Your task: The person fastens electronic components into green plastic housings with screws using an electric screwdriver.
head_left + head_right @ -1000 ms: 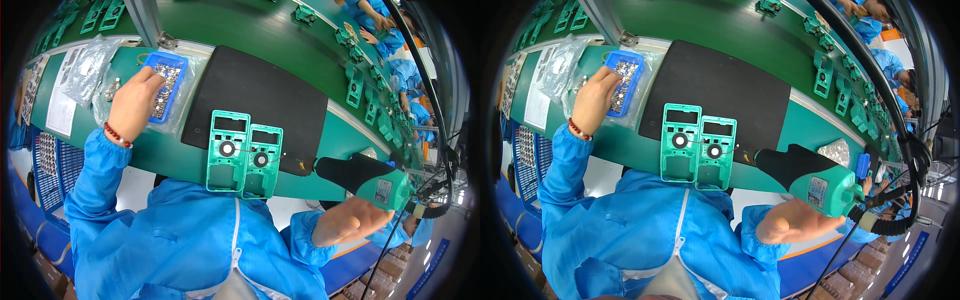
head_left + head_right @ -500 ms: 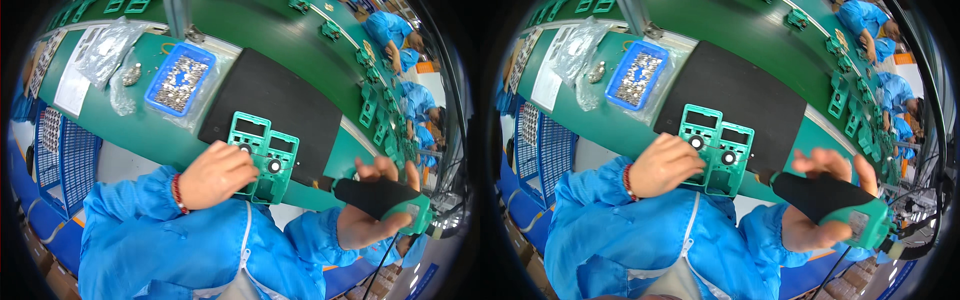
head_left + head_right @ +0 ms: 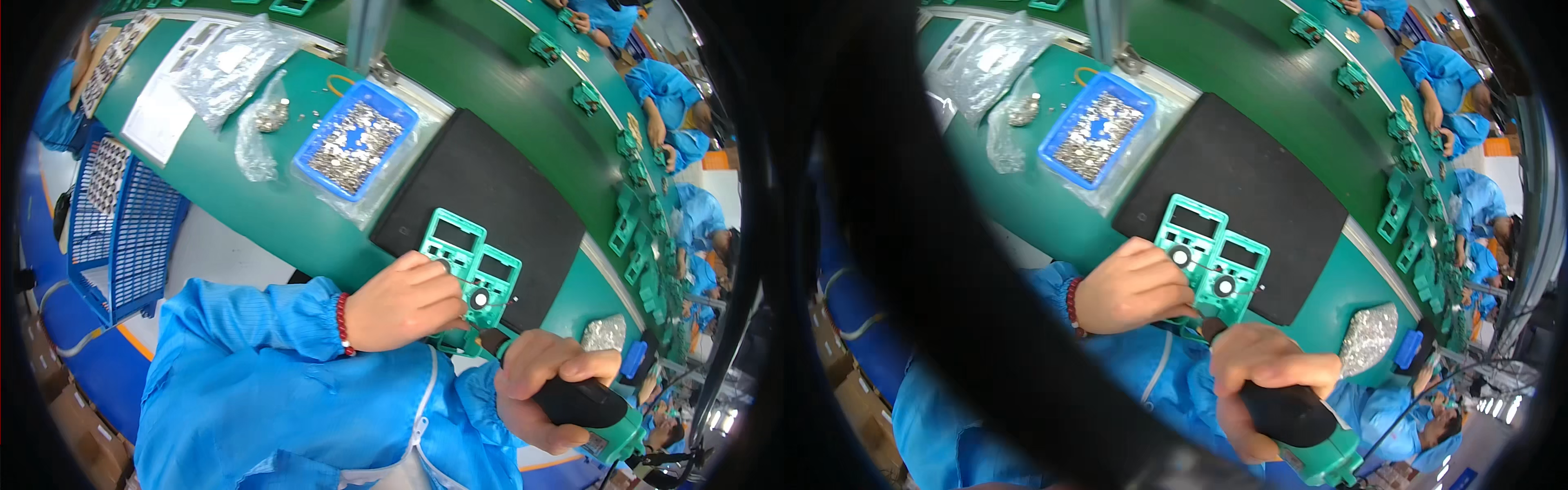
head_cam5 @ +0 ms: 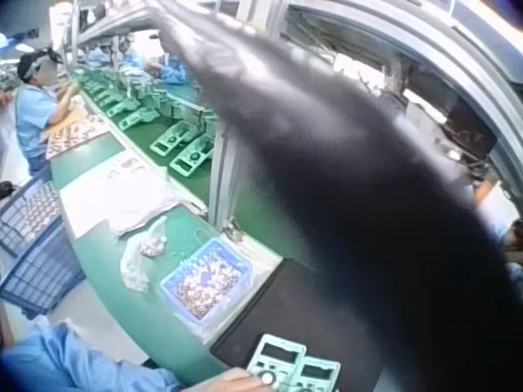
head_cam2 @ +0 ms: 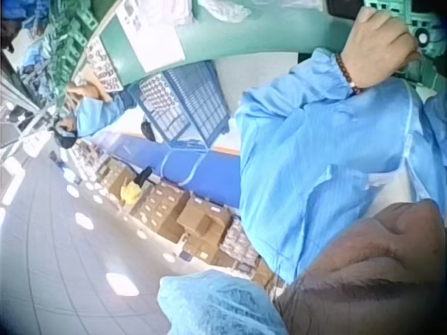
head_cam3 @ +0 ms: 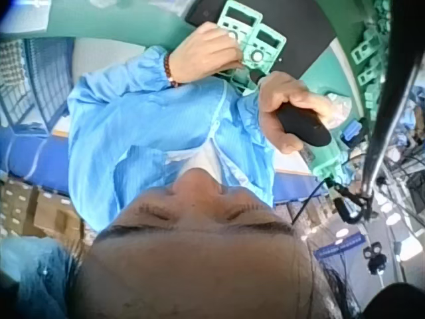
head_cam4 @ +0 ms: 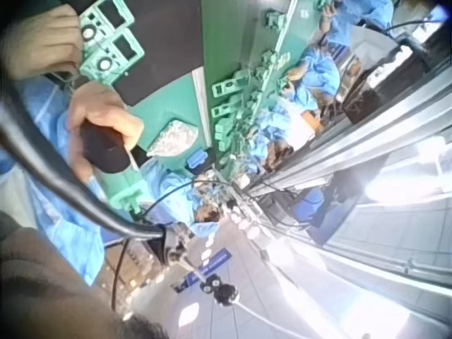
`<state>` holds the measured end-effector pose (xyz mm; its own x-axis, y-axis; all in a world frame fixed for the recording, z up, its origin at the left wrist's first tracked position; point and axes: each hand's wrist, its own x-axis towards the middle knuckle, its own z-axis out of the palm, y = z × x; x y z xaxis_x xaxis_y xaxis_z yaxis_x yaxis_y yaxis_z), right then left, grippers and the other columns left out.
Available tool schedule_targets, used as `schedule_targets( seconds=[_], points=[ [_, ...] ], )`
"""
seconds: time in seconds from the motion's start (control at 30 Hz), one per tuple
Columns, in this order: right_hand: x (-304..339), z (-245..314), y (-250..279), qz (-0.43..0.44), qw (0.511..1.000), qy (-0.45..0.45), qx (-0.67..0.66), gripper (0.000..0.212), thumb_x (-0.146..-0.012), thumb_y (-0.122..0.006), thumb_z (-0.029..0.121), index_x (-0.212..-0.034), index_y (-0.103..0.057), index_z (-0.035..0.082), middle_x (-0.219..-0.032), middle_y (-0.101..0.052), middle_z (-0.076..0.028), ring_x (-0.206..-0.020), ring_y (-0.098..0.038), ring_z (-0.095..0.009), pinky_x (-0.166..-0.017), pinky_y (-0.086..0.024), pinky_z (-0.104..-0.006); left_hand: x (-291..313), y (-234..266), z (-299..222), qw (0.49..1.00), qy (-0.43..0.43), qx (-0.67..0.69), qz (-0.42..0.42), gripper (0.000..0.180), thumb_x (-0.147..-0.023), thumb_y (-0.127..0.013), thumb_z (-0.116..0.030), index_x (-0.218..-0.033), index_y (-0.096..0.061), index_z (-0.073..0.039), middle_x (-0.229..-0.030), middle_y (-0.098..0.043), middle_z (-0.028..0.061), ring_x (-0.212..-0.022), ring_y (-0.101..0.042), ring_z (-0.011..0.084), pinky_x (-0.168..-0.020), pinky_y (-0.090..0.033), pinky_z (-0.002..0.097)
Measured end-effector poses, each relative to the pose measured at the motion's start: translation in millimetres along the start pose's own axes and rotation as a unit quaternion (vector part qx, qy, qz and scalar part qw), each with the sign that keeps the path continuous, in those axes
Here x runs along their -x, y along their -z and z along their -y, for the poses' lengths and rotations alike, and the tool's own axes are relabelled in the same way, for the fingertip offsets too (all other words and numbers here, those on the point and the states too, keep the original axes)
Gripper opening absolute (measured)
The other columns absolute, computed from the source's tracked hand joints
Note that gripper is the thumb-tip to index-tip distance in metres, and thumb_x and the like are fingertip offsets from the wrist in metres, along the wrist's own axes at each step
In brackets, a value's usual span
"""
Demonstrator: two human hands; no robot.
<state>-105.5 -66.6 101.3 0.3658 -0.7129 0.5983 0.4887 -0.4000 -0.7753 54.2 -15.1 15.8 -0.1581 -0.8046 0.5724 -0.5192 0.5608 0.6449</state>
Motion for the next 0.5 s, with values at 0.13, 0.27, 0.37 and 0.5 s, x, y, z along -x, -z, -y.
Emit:
schedule_targets(
  seconds=[0.13, 0.27, 0.37, 0.5],
  points=[
    [-1.9, -1.4, -2.5, 0.022, 1.000, 0.000, -0.016, 0.062, -0.091, -0.063, 0.058, -0.105, -0.040, 0.002, -0.065, -0.054, -0.006, -0.047, -0.049, -0.013, -0.043, -0.039, -0.0268, 4.3, 2.9, 0.4, 1.000, 0.002, -0.017, -0.025, 0.026, -0.071, -0.082, -0.022, -0.089, -0.067, -0.011, -0.085, -0.061, -0.0027, -0.076, -0.058, 0.0153, -0.070, -0.038, 0.0304],
    [-2.4, -1.3, -3.0, 0.039, 0.999, 0.009, -0.020, 0.062, -0.090, -0.063, 0.059, -0.106, -0.039, 0.004, -0.065, -0.053, -0.005, -0.046, -0.048, -0.012, -0.043, -0.039, -0.0266, 3.2, 4.4, 0.4, 0.999, -0.017, -0.040, -0.026, 0.021, -0.077, -0.076, -0.022, -0.087, -0.063, -0.010, -0.085, -0.057, -0.0005, -0.080, -0.056, 0.0153, -0.073, -0.040, 0.0310],
    [-0.1, -2.6, -2.3, 0.048, 0.999, 0.009, -0.020, 0.062, -0.090, -0.063, 0.059, -0.107, -0.040, 0.004, -0.065, -0.053, -0.005, -0.046, -0.047, -0.012, -0.042, -0.039, -0.0266, 4.3, 4.1, -0.1, 0.999, -0.016, -0.038, -0.022, 0.021, -0.076, -0.076, -0.022, -0.087, -0.063, -0.009, -0.085, -0.056, 0.0001, -0.080, -0.056, 0.0158, -0.074, -0.040, 0.0314],
    [-1.8, -1.9, -3.2, 0.054, 0.998, 0.005, -0.028, 0.062, -0.090, -0.063, 0.059, -0.107, -0.040, 0.004, -0.065, -0.054, -0.005, -0.045, -0.047, -0.013, -0.042, -0.039, -0.0268, 3.0, 4.6, -2.2, 0.999, -0.019, -0.042, -0.016, 0.020, -0.076, -0.075, -0.022, -0.087, -0.064, -0.009, -0.086, -0.056, 0.0010, -0.083, -0.057, 0.0173, -0.076, -0.042, 0.0324]
  ],
)
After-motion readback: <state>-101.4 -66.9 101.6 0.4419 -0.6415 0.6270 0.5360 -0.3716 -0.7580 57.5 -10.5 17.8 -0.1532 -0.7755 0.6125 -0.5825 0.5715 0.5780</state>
